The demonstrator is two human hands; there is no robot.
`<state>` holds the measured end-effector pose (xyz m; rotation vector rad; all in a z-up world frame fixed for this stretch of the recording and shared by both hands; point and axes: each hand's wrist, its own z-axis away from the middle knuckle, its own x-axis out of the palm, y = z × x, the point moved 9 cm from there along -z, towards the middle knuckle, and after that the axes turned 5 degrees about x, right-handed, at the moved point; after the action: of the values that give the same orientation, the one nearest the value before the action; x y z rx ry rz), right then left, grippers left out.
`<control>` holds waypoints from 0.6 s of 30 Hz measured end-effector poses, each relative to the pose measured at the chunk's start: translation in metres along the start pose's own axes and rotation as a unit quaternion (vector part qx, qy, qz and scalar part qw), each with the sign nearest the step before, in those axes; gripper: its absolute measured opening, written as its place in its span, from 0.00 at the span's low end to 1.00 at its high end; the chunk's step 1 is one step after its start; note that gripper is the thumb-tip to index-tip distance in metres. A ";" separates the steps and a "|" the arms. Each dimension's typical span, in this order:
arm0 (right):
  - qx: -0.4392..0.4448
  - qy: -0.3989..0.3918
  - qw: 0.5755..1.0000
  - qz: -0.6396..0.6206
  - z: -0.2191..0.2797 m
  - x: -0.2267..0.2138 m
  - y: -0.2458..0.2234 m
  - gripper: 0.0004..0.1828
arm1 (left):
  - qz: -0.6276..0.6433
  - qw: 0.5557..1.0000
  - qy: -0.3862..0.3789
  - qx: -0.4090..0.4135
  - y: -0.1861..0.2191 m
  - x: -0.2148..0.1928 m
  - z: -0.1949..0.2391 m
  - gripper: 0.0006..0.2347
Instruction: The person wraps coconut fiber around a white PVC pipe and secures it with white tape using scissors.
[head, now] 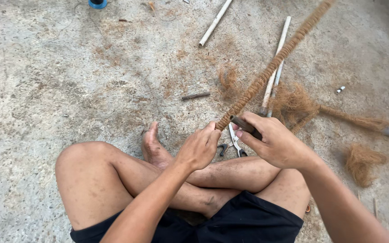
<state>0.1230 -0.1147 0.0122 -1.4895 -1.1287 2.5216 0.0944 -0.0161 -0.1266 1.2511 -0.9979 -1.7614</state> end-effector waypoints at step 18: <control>0.002 -0.206 0.964 0.168 -0.056 0.021 -0.007 0.11 | -0.258 0.923 -0.044 0.281 0.078 -0.007 0.079 0.14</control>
<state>0.1516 -0.0698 -0.0160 -1.2799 -0.9667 3.1762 0.0305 -0.0297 -0.0362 1.9504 -1.3806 -2.0029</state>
